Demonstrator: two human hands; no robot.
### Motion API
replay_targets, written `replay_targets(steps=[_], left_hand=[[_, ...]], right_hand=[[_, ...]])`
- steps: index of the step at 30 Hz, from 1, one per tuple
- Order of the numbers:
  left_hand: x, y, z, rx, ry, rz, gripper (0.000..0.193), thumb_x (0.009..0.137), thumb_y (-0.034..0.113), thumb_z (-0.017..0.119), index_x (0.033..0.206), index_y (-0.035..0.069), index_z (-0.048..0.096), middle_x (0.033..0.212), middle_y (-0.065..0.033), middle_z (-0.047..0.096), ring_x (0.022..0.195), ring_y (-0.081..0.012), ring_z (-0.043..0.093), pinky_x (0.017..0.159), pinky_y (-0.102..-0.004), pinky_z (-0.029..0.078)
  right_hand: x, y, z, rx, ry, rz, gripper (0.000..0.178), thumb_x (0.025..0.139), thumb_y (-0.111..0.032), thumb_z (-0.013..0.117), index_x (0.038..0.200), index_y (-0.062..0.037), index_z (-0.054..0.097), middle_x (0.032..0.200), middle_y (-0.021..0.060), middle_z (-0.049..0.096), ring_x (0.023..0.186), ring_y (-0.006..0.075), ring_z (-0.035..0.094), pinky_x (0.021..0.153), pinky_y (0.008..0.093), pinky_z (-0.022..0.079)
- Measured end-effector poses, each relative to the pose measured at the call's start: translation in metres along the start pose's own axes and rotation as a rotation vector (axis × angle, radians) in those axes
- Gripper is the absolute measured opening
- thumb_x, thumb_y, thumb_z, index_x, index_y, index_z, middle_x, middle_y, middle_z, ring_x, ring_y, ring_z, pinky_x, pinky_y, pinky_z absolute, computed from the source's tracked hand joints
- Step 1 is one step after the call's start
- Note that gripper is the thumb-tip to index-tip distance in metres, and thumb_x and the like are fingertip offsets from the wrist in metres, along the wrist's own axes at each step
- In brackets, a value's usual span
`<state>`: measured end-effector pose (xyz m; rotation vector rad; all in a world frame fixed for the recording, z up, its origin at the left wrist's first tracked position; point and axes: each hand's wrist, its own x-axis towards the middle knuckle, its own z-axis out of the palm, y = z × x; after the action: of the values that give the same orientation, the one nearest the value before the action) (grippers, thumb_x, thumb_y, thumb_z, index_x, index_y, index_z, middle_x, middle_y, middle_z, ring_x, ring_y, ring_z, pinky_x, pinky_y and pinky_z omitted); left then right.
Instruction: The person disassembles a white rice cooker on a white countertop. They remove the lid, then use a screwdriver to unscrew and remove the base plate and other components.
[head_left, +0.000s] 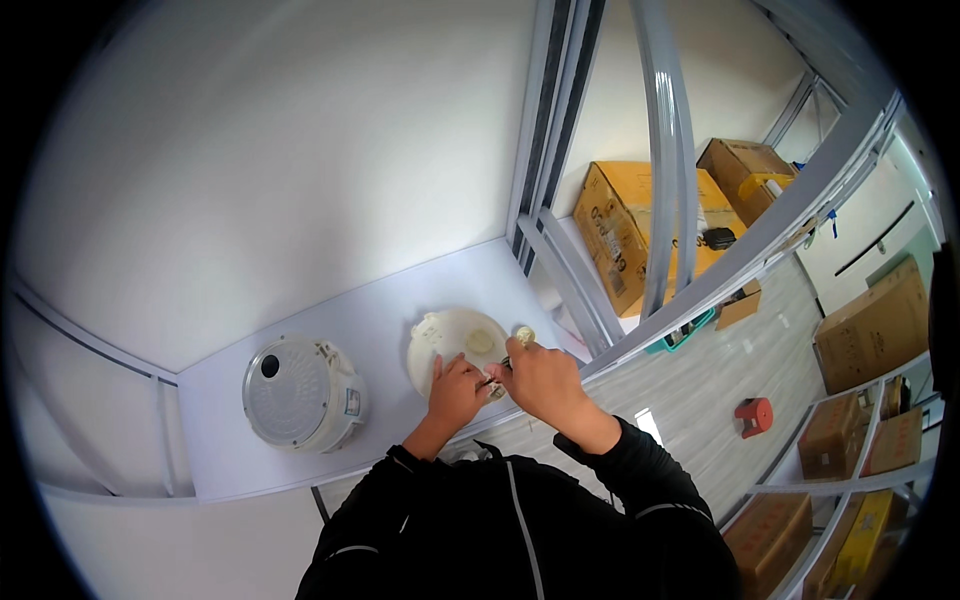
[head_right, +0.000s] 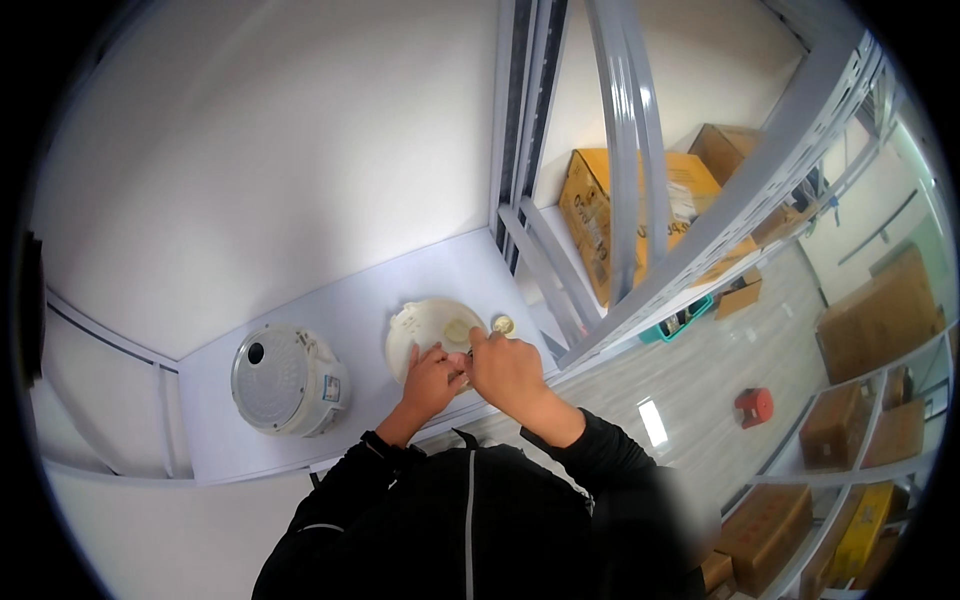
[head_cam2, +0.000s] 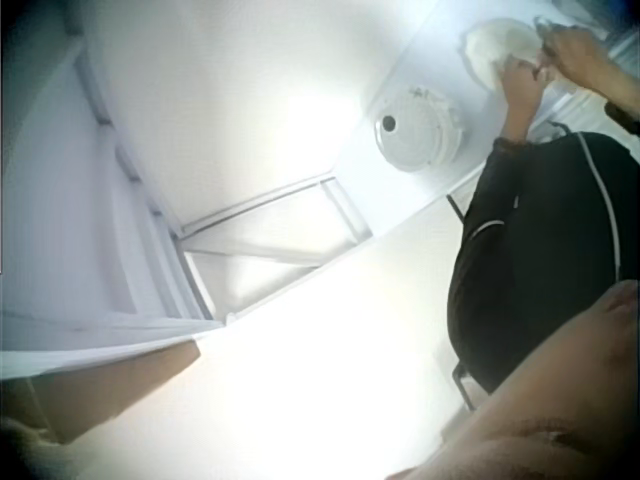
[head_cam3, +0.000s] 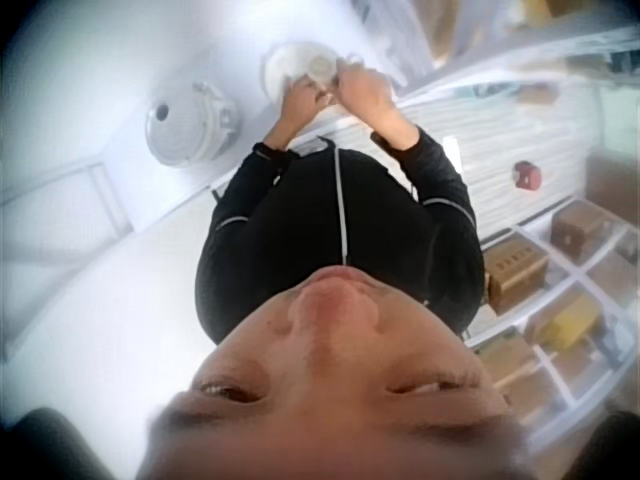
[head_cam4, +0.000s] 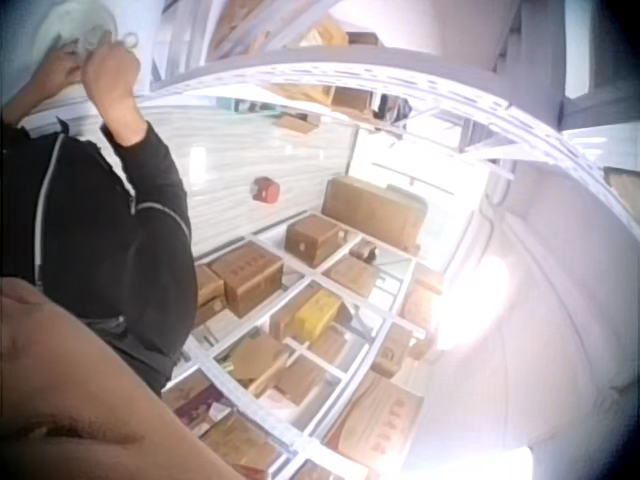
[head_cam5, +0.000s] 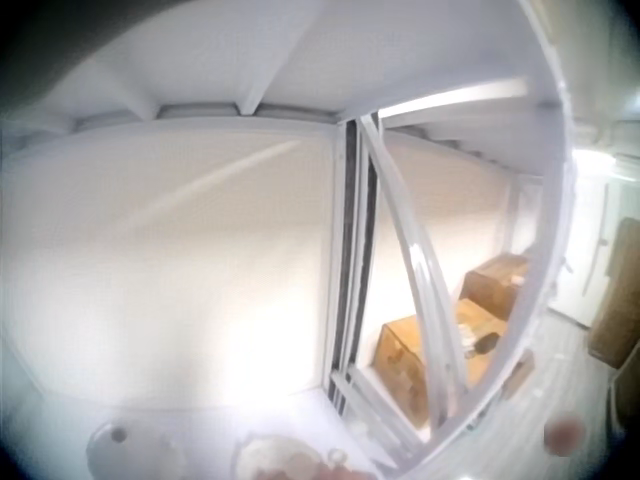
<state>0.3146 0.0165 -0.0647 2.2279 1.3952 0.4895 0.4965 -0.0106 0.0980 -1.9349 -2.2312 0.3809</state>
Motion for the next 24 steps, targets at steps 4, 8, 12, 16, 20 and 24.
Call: replay_targets(steps=[4, 8, 12, 16, 20, 24], left_hand=[[0.003, 0.005, 0.002, 0.009, -0.038, 0.012, 0.018, 0.090, 0.025, 0.078, 0.101, 0.011, 0.081, 0.120, -0.0076, 0.071, 0.143, -0.0397, 0.053, 0.125, -0.0668, 0.024], [0.000, 0.003, 0.006, -0.012, 0.024, 0.029, 0.021, 0.092, 0.029, 0.075, 0.099, 0.010, 0.082, 0.127, -0.0078, 0.072, 0.143, -0.0420, 0.053, 0.125, -0.0663, 0.024], [0.008, 0.011, -0.002, 0.055, -0.119, -0.023, 0.025, 0.091, 0.032, 0.074, 0.101, 0.011, 0.083, 0.134, -0.0079, 0.071, 0.146, -0.0420, 0.051, 0.126, -0.0670, 0.024], [0.009, 0.013, -0.003, 0.059, -0.132, -0.049, 0.026, 0.089, 0.032, 0.075, 0.105, 0.013, 0.085, 0.136, -0.0080, 0.070, 0.148, -0.0426, 0.048, 0.125, -0.0690, 0.026], [0.012, 0.014, -0.005, 0.081, -0.185, -0.061, 0.025, 0.090, 0.029, 0.073, 0.105, 0.013, 0.085, 0.137, -0.0075, 0.070, 0.148, -0.0438, 0.047, 0.123, -0.0709, 0.026], [0.016, 0.011, 0.001, 0.127, -0.190, -0.039, 0.024, 0.090, 0.026, 0.072, 0.106, 0.014, 0.084, 0.137, -0.0077, 0.070, 0.148, -0.0446, 0.048, 0.122, -0.0721, 0.027]], right_hand=[[-0.001, 0.020, 0.011, 0.178, 0.284, -0.449, 0.028, 0.089, -0.023, 0.077, 0.104, -0.0032, 0.063, 0.092, 0.0202, 0.067, 0.071, 0.0405, 0.071, 0.061, 0.0465, 0.057], [-0.009, 0.000, -0.011, 0.042, 0.044, -0.143, 0.029, 0.088, -0.021, 0.078, 0.106, -0.0040, 0.063, 0.096, 0.0212, 0.067, 0.076, 0.0414, 0.071, 0.064, 0.0476, 0.057], [-0.006, 0.020, 0.009, 0.043, 0.060, -0.175, 0.039, 0.086, -0.027, 0.081, 0.111, -0.0036, 0.063, 0.100, 0.0216, 0.067, 0.078, 0.0412, 0.072, 0.064, 0.0476, 0.057], [-0.004, 0.024, 0.003, 0.120, 0.283, -0.388, 0.043, 0.089, -0.034, 0.080, 0.113, -0.0021, 0.065, 0.090, 0.0205, 0.069, 0.075, 0.0410, 0.073, 0.062, 0.0479, 0.058], [-0.009, 0.019, -0.007, -0.024, 0.004, 0.000, 0.044, 0.089, -0.029, 0.080, 0.119, -0.0015, 0.063, 0.100, 0.0223, 0.068, 0.080, 0.0425, 0.073, 0.067, 0.0486, 0.059], [-0.008, 0.037, 0.007, 0.121, 0.094, -0.202, 0.046, 0.089, -0.029, 0.081, 0.120, -0.0005, 0.063, 0.105, 0.0231, 0.068, 0.080, 0.0433, 0.072, 0.068, 0.0488, 0.059]])
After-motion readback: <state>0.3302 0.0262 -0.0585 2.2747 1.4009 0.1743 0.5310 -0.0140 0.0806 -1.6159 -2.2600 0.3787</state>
